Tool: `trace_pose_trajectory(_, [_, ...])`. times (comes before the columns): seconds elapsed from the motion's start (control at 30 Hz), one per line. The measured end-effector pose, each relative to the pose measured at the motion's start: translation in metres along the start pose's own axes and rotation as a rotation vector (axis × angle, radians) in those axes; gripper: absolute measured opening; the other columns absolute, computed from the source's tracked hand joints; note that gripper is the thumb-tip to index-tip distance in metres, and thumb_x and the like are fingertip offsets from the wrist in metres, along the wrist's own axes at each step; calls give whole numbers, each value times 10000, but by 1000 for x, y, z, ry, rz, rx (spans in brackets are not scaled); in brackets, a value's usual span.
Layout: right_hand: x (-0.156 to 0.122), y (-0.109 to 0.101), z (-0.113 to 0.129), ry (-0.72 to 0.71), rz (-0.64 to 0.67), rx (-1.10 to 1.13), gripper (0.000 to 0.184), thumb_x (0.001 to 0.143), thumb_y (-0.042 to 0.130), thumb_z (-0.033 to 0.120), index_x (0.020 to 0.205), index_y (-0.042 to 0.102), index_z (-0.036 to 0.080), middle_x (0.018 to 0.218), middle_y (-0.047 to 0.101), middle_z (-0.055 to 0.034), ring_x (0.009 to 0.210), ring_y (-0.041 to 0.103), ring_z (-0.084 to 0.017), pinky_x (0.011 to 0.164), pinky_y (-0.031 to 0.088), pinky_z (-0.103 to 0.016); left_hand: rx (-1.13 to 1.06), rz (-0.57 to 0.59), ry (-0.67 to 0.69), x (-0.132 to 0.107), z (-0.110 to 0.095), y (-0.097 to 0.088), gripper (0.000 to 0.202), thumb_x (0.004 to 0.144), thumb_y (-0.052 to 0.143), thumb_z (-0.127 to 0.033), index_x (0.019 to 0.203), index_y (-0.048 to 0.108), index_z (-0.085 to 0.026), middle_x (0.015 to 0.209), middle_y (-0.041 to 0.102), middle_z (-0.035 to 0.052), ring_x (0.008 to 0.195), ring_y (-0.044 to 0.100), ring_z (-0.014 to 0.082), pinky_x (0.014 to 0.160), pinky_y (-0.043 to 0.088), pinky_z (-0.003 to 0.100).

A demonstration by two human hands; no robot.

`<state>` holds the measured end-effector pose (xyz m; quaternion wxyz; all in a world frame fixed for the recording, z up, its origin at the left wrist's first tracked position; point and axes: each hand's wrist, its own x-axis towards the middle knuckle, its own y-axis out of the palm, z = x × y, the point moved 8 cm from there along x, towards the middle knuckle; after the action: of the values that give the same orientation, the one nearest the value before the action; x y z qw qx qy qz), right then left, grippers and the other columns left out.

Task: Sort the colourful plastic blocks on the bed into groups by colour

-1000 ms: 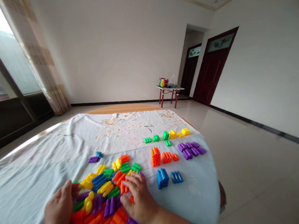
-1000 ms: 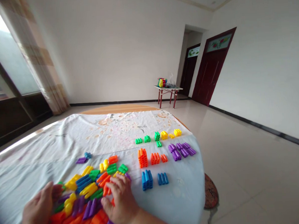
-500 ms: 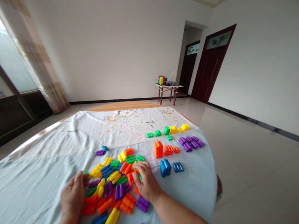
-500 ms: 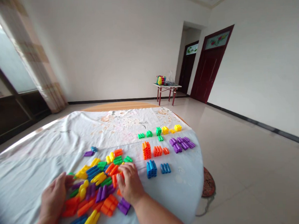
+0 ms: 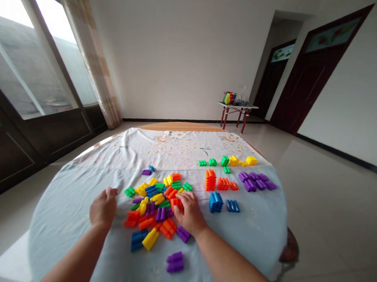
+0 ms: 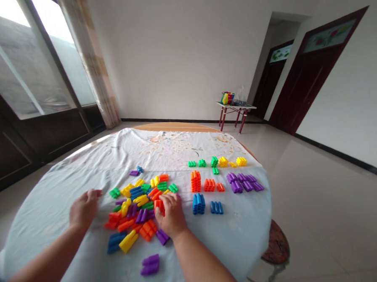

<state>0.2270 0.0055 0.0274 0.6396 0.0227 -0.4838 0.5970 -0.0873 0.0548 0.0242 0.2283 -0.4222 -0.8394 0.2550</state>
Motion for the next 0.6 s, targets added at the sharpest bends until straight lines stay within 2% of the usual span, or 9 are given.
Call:
trace_pose_trajectory(0.13, [0, 1, -1, 29, 20, -28, 207, 780, 541, 210, 963, 619, 153, 908, 626, -82, 943, 506, -231, 895, 400, -422, 295, 42, 108, -17, -6, 4, 477, 804, 322, -405, 1060, 627, -143, 1170, 582, 171, 1146, 456, 342, 968, 323, 494])
trace_pose_trajectory(0.3, [0, 1, 3, 26, 46, -41, 82, 791, 547, 223, 774, 617, 183, 800, 616, -46, 849, 519, -205, 862, 383, -388, 510, 59, 125, -30, -8, 12, 522, 833, 254, -399, 1144, 585, -143, 1298, 501, 138, 1208, 396, 338, 1016, 257, 485])
trace_pose_trajectory(0.47, [0, -2, 3, 32, 37, -44, 120, 820, 509, 196, 744, 602, 189, 747, 611, -33, 827, 521, -200, 859, 373, -382, 619, 69, 131, -33, -8, 16, 552, 828, 253, -441, 1218, 520, -155, 1371, 428, 126, 1277, 313, 315, 1044, 181, 526])
trace_pose_trajectory(0.6, [0, -5, 2, 24, 15, -10, 102, 807, 510, 171, 809, 610, 188, 787, 628, -36, 850, 522, -204, 858, 381, -381, 652, 80, 123, -32, -4, 20, 583, 828, 234, -461, 1258, 477, -151, 1393, 399, 124, 1297, 281, 303, 1049, 164, 543])
